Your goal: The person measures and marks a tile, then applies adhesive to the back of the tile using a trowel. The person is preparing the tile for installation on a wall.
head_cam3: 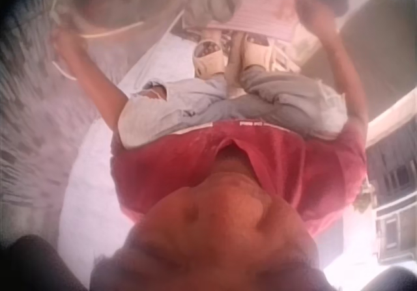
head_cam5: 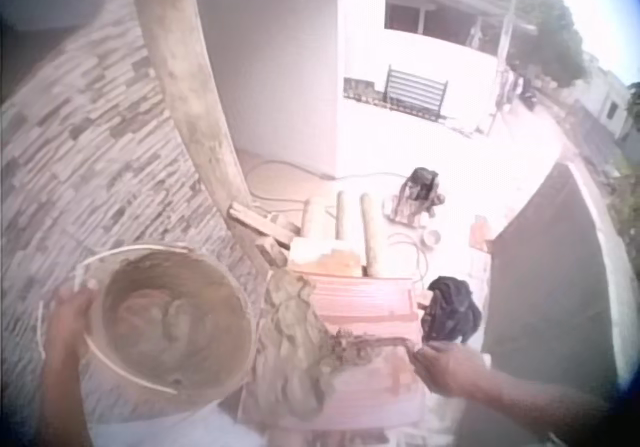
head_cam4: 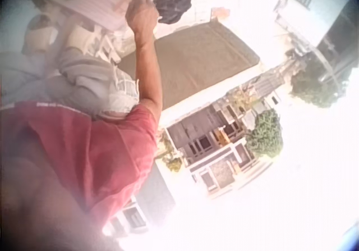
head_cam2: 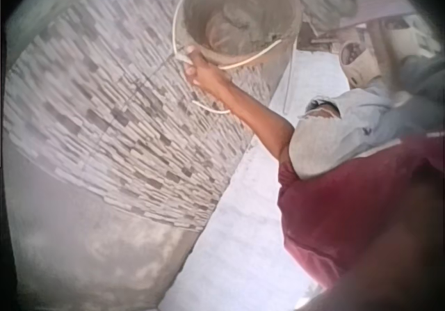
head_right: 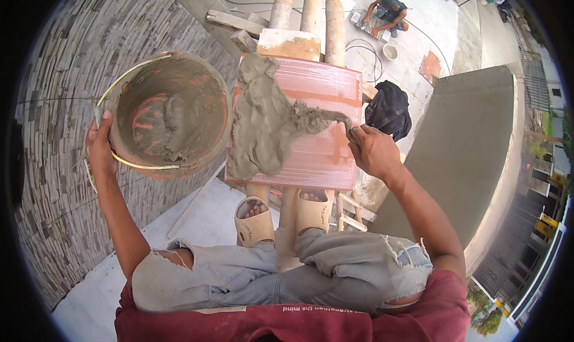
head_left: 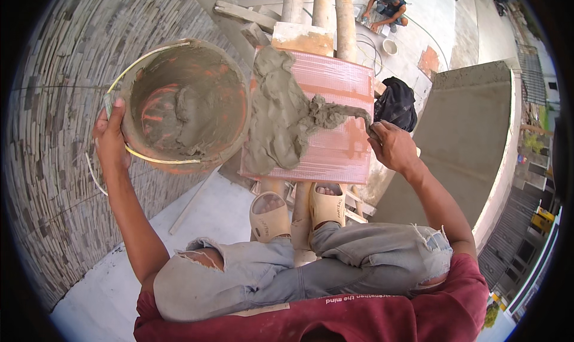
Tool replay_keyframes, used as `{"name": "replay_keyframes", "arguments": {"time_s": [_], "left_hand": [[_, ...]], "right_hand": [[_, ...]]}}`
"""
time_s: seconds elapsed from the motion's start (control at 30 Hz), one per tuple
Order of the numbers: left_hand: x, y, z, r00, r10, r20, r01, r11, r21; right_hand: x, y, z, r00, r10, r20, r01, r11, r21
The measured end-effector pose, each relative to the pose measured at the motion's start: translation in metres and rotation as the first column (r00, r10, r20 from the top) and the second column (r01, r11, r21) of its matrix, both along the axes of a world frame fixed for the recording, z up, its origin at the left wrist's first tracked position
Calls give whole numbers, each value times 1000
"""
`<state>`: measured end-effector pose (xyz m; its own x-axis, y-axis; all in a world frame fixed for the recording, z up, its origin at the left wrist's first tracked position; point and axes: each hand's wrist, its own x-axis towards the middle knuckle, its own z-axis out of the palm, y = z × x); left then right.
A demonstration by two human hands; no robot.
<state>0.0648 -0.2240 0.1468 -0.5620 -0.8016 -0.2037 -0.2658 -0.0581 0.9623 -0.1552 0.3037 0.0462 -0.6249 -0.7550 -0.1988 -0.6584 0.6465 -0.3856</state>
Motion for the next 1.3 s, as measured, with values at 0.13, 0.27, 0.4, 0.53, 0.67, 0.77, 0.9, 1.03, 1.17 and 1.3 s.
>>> {"name": "replay_keyframes", "arguments": {"time_s": [0.13,0.27,0.4,0.53,0.67,0.77,0.9,1.03,1.17,1.3], "left_hand": [[-8,12,-1,998,31,-52,-31,999,-9],[-15,25,10,994,-68,-80,70,997,18],[-20,44,23,991,-134,-23,134,991,8],[-25,62,35,989,-146,-23,145,989,-30],[-26,76,41,982,-179,-63,177,984,-34],[-29,85,44,981,-193,-13,192,981,-30],[-37,99,53,970,-239,50,242,969,-47],[-38,112,55,969,-248,0,246,961,-129],[-36,111,54,982,-191,5,189,970,-149],[-43,122,47,957,-287,46,291,936,-201]], "right_hand": [[-7,-8,19,998,-70,7,71,989,-128],[-12,-25,33,982,-105,156,115,992,-56],[-14,-55,49,996,85,20,-80,983,-167],[-17,-89,72,983,154,-101,-170,970,-173],[-6,-117,85,955,226,-190,-254,957,-137],[2,-145,81,847,322,-422,-383,922,-65],[22,-205,66,687,405,-604,-483,875,37],[52,-239,60,613,578,-538,-518,809,279],[58,-230,64,678,656,-330,-589,755,289],[52,-238,66,669,543,-507,-439,839,320]]}}
